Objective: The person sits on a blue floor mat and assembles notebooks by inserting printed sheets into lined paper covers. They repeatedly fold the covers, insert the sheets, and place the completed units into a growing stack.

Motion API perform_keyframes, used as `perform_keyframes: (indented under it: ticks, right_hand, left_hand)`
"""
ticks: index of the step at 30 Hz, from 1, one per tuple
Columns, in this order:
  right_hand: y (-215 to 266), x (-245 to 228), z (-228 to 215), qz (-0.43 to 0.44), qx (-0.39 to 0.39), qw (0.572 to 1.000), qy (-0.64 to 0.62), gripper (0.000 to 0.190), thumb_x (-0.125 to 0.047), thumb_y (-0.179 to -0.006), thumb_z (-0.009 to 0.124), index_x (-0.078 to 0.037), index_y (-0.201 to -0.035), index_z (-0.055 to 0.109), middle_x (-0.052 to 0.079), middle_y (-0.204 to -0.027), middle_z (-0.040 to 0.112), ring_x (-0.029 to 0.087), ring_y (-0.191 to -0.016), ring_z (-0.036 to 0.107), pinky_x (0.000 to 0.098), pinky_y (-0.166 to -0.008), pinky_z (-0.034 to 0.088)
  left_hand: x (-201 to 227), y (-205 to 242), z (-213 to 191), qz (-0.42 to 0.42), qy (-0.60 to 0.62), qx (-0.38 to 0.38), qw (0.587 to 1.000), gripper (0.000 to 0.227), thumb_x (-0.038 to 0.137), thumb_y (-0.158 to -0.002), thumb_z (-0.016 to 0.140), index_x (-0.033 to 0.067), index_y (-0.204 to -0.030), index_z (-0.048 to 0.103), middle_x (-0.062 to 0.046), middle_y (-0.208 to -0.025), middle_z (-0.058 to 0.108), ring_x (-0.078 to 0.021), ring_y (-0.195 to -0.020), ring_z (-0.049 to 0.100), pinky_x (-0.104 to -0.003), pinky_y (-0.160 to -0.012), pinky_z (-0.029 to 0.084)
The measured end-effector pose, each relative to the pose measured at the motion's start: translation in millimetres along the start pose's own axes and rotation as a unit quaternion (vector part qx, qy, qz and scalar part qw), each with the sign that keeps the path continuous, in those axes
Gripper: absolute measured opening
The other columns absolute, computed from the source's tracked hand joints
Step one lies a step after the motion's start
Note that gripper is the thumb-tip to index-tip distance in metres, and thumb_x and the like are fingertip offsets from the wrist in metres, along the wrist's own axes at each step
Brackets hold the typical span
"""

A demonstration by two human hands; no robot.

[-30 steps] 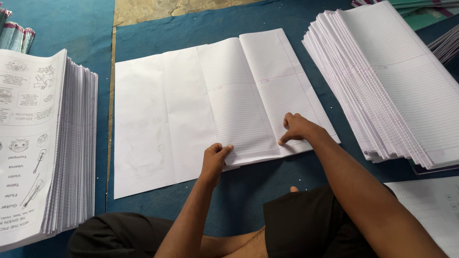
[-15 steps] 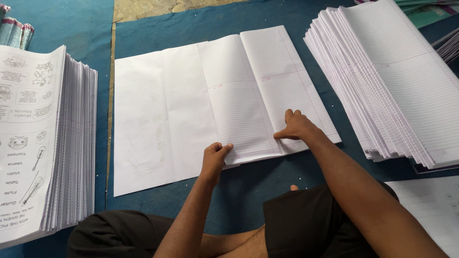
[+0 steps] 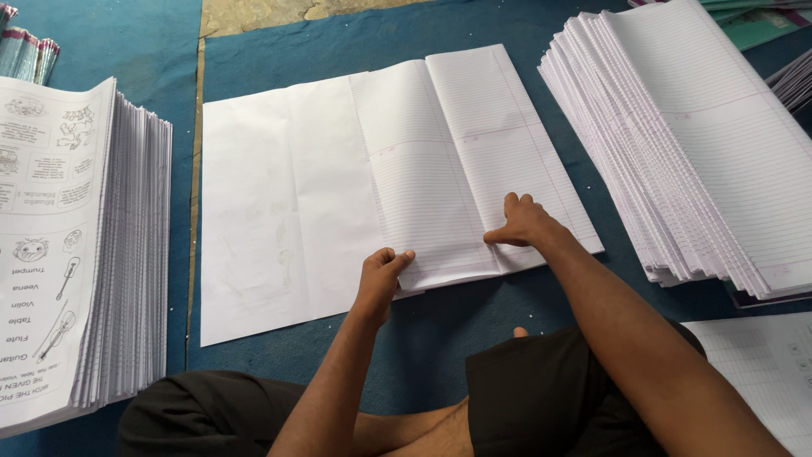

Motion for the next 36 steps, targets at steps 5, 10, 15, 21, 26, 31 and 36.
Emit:
perform_keyframes:
  ticks: [5,10,15,21,26,31,36]
  right_hand:
    - [-7,6,2,-0.012,0.002,1.0,-0.012,0.082,-0.05,-0.061,0.085,-0.005,-0.124,0.057,0.022,-0.118,0.06,0.037,-0.106,0.066,0.0472,-0.077,0.06]
    - [-8,10,-12,-0.059,0.021,0.996,-0.069,0.078,-0.069,-0.059,0.081,-0.005,-0.101,0.067,0.021,-0.097,0.07,0.033,-0.084,0.073,0.0425,-0.065,0.057]
    - [-1,-12,-42,-0.06,0.053,0.972,-0.219,0.082,-0.08,-0.07,0.065,0.0,-0.089,0.071,0.022,-0.079,0.075,0.029,-0.072,0.077,0.0334,-0.053,0.057]
    - [33,-21,-86,-0.154,0.077,0.935,-0.31,0.085,-0.078,-0.069,0.065,0.002,-0.096,0.071,0.021,-0.082,0.074,0.029,-0.072,0.078,0.0393,-0.058,0.065]
    - [58,-4,-111,-0.152,0.069,0.95,-0.264,0.081,-0.064,-0.056,0.08,0.003,-0.101,0.074,0.021,-0.085,0.076,0.031,-0.075,0.078,0.0377,-0.059,0.064]
    - [68,4,-121,-0.106,0.086,0.969,-0.205,0.079,-0.06,-0.059,0.085,0.001,-0.106,0.072,0.023,-0.084,0.074,0.032,-0.074,0.076,0.0382,-0.059,0.062]
    - [68,5,-122,-0.089,0.121,0.975,-0.165,0.068,-0.052,-0.062,0.088,0.0,-0.104,0.074,0.019,-0.084,0.074,0.029,-0.077,0.075,0.041,-0.07,0.06]
  left_hand:
    - [14,3,7,-0.004,0.027,-0.028,0.999,0.028,0.033,-0.089,0.07,0.0061,-0.09,0.063,-0.016,-0.086,0.069,-0.0253,-0.089,0.065,-0.042,-0.084,0.048]
    - [42,9,34,0.022,0.097,-0.085,0.991,0.03,0.035,-0.085,0.069,0.0073,-0.093,0.065,-0.02,-0.1,0.069,-0.0325,-0.104,0.068,-0.052,-0.096,0.054]
    - [65,7,69,0.063,0.118,-0.134,0.982,0.032,0.038,-0.086,0.069,0.0073,-0.091,0.061,-0.021,-0.104,0.067,-0.0342,-0.107,0.065,-0.055,-0.099,0.053]
    - [75,-1,119,0.082,0.117,-0.193,0.971,0.029,0.037,-0.089,0.068,0.0097,-0.096,0.061,-0.016,-0.106,0.068,-0.0288,-0.109,0.063,-0.051,-0.102,0.046]
    - [71,-9,157,0.119,0.097,-0.213,0.965,0.025,0.031,-0.095,0.064,0.0073,-0.103,0.067,-0.014,-0.103,0.071,-0.0259,-0.106,0.065,-0.046,-0.1,0.047]
    - [65,-15,179,0.143,0.1,-0.212,0.962,0.021,0.027,-0.097,0.063,0.0078,-0.104,0.067,-0.01,-0.104,0.071,-0.0194,-0.107,0.066,-0.036,-0.097,0.05]
    - [62,-17,191,0.164,0.034,-0.199,0.965,0.023,0.029,-0.097,0.065,0.0058,-0.1,0.066,-0.009,-0.1,0.068,-0.0188,-0.097,0.064,-0.037,-0.088,0.051]
Point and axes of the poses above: each hand's wrist, its own y-axis away from the middle knuckle, its own z-axis out of the palm, x = y × z, the point moved 2 cm from there along -y, towards the middle knuckle
